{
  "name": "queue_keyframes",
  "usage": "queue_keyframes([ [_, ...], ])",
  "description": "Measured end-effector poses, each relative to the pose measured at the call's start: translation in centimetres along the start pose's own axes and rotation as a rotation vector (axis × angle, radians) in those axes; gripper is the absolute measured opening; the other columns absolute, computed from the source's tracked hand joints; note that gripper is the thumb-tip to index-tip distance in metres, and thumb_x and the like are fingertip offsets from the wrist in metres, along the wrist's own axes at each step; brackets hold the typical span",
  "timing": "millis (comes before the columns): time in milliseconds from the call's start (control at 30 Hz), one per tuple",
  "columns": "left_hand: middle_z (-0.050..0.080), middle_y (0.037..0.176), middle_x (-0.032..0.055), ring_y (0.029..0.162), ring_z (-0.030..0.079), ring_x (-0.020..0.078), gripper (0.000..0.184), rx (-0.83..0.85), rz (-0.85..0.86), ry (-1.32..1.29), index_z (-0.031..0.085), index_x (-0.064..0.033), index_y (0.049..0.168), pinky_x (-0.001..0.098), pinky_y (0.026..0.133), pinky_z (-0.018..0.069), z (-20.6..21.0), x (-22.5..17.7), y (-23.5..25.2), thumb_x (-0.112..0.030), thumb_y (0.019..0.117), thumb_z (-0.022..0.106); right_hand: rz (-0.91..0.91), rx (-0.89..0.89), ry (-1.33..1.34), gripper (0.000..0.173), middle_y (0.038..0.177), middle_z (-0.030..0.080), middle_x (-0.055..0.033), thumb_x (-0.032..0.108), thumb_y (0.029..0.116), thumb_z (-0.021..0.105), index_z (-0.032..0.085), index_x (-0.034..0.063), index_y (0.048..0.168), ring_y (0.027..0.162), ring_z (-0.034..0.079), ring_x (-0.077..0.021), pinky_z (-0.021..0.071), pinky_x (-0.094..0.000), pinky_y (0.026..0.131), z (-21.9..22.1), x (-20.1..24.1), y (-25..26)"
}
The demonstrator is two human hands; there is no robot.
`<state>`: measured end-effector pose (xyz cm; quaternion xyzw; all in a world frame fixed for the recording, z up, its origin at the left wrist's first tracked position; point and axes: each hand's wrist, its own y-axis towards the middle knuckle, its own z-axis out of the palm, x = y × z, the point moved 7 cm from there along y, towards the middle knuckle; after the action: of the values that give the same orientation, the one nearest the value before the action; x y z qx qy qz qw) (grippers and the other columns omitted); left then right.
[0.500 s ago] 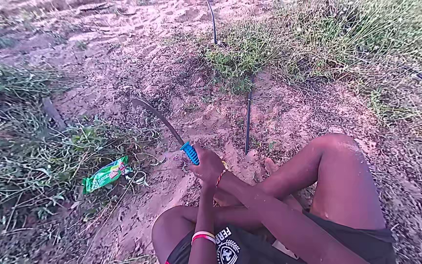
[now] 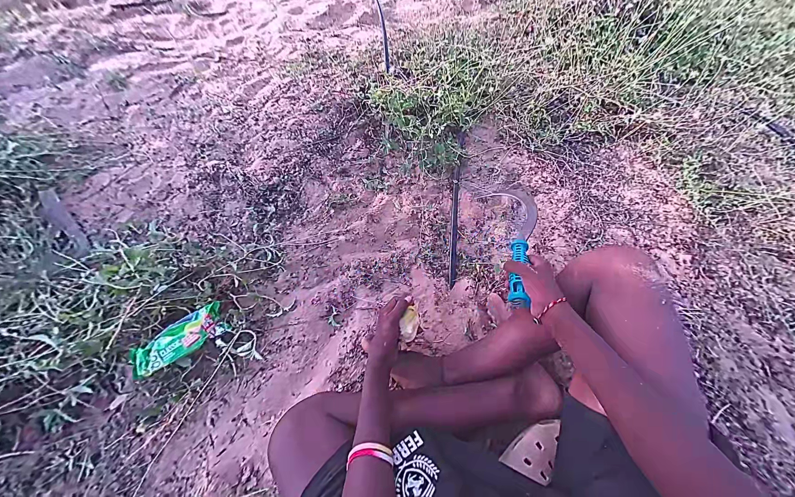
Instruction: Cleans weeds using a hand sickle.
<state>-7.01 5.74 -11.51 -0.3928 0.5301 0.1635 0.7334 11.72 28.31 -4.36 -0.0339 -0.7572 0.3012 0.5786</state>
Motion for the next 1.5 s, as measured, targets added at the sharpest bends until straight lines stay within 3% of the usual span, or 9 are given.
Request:
queue_keyframes([
  [100, 0.063, 0.076, 0.0011, 0.064, 0.062, 0.0082, 0.027, 0.007, 0.001, 0.015, 0.061, -0.0042, 0.098, 0.0249, 0.061, 0.0548, 0.1, -0.1, -0.3, -0.018, 0.1077, 0.04, 0.115, -0.073, 0.298, 0.016, 0.078, 0.057, -0.0083, 0.004, 0.098, 0.06, 0.053, -0.0015, 0.112, 0.058, 0.058, -0.013, 0.0516, -0.025, 0.054, 1.1, -0.8, 0.9],
  [167, 0.064, 0.076, 0.001, 0.064, 0.063, 0.008, 0.027, -0.001, 0.0, 0.022, 0.061, -0.0042, 0.099, 0.0246, 0.061, 0.0548, 0.0, -0.1, -0.3, -0.018, 0.1074, 0.04, 0.126, -0.081, 0.344, 0.015, 0.078, 0.056, -0.0086, 0.003, 0.0986, 0.059, 0.053, -0.0019, 0.111, 0.058, 0.058, -0.0135, 0.0521, -0.0252, 0.054, 1.5, -1.3, 1.5],
  [333, 0.063, 0.078, 0.0017, 0.066, 0.062, 0.0084, 0.026, -0.017, -0.018, 0.043, 0.061, -0.0029, 0.101, 0.0252, 0.063, 0.055, -0.1, 0.3, -0.1, -0.018, 0.1068, 0.041, 0.048, -0.088, 0.234, 0.021, 0.08, 0.058, -0.0113, 0.004, 0.0962, 0.063, 0.054, -0.0037, 0.114, 0.059, 0.059, -0.0157, 0.054, -0.0283, 0.056, 2.0, -1.4, 2.0],
  [533, 0.063, 0.078, 0.0015, 0.067, 0.063, 0.0089, 0.026, -0.008, -0.023, 0.045, 0.061, -0.0032, 0.102, 0.0258, 0.063, 0.0558, -0.1, 0.4, 0.1, -0.019, 0.1069, 0.04, -0.08, -0.082, 0.065, 0.038, 0.097, 0.062, -0.0183, 0.007, 0.0938, 0.069, 0.054, -0.0038, 0.128, 0.07, 0.064, -0.0215, 0.0565, -0.0362, 0.065, 2.5, -1.1, 2.5],
  [867, 0.064, 0.079, 0.0013, 0.067, 0.063, 0.0088, 0.027, 0.011, -0.012, 0.043, 0.061, -0.0032, 0.102, 0.0261, 0.063, 0.0559, -0.3, 0.6, 0.3, -0.02, 0.1063, 0.04, -0.114, -0.021, -0.12, 0.04, 0.095, 0.063, -0.0182, 0.011, 0.093, 0.07, 0.055, -0.0025, 0.127, 0.07, 0.065, -0.0229, 0.056, -0.0398, 0.068, 4.1, -1.8, 2.8],
  [1067, 0.062, 0.078, 0.0004, 0.067, 0.062, 0.008, 0.027, 0.019, -0.008, 0.07, 0.061, -0.0042, 0.101, 0.0255, 0.064, 0.0547, -0.2, 0.5, 0.4, -0.021, 0.1063, 0.041, -0.102, 0.006, -0.087, 0.038, 0.09, 0.063, -0.0161, 0.01, 0.094, 0.069, 0.054, -0.0031, 0.126, 0.065, 0.063, -0.0202, 0.0559, -0.0364, 0.064, 4.3, -1.9, 2.9],
  [1500, 0.063, 0.077, 0.0015, 0.065, 0.062, 0.008, 0.026, 0.017, -0.028, 0.062, 0.06, -0.0022, 0.102, 0.0243, 0.062, 0.0551, 0.0, 0.4, 0.2, -0.017, 0.107, 0.04, -0.121, 0.007, -0.11, 0.038, 0.094, 0.063, -0.0182, 0.01, 0.0919, 0.07, 0.055, -0.0032, 0.125, 0.071, 0.064, -0.0229, 0.0559, -0.0396, 0.068, 4.4, -2.0, 2.5],
])
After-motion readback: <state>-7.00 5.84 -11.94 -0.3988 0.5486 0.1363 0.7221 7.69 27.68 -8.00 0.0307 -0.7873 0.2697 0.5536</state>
